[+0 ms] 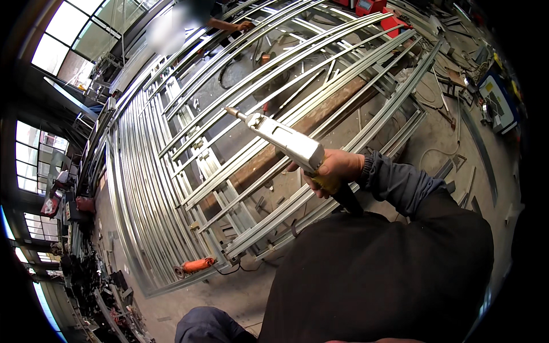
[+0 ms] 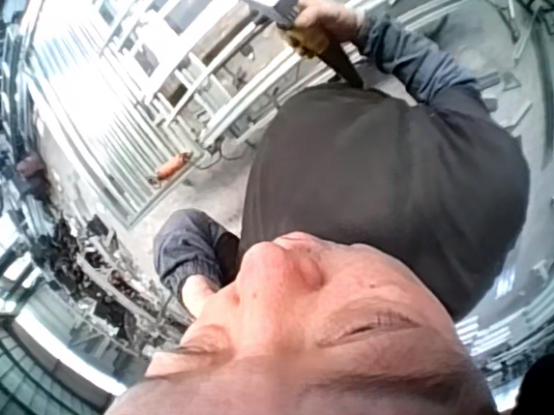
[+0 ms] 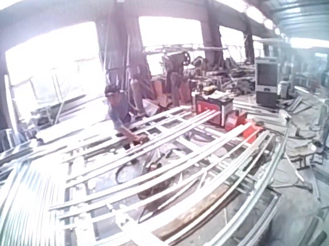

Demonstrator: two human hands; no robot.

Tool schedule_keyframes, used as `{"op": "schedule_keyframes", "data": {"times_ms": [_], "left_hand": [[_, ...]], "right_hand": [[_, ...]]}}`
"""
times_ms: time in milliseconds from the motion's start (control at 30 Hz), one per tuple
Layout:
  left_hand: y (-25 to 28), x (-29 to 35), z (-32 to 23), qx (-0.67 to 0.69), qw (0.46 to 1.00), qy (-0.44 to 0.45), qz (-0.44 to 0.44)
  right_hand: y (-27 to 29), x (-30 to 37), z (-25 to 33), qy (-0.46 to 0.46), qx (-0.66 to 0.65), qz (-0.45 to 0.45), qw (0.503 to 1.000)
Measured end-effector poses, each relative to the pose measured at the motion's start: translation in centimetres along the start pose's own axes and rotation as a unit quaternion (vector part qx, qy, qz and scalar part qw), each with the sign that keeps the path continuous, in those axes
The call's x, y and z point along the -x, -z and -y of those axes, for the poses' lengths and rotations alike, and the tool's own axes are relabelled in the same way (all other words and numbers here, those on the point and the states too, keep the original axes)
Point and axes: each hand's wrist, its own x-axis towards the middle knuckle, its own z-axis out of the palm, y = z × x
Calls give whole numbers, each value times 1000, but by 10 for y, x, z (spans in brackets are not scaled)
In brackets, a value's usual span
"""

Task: The person positions metal bars onto a large metal frame structure and uses a handheld welding tool to weld the bars to the frame. The person repeatedly aligns bars and welds them in place.

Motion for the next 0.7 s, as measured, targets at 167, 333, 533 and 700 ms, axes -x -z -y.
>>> {"op": "schedule_keyframes", "data": {"times_ms": [167,333,533,700], "left_hand": [[19,19,-8,-15,1000,-14,-11],[32,31,-2,-8,999,-44,-7],[39,40,8,4,998,-63,-4],[42,44,12,11,997,-77,-5]], "right_hand": [[-40,-17,-17,-4,20,-8,1000],[-57,-23,-55,-19,2,-37,999],[-76,-35,-83,-33,46,-32,998],[-102,-39,-83,-56,91,-55,993]]}}
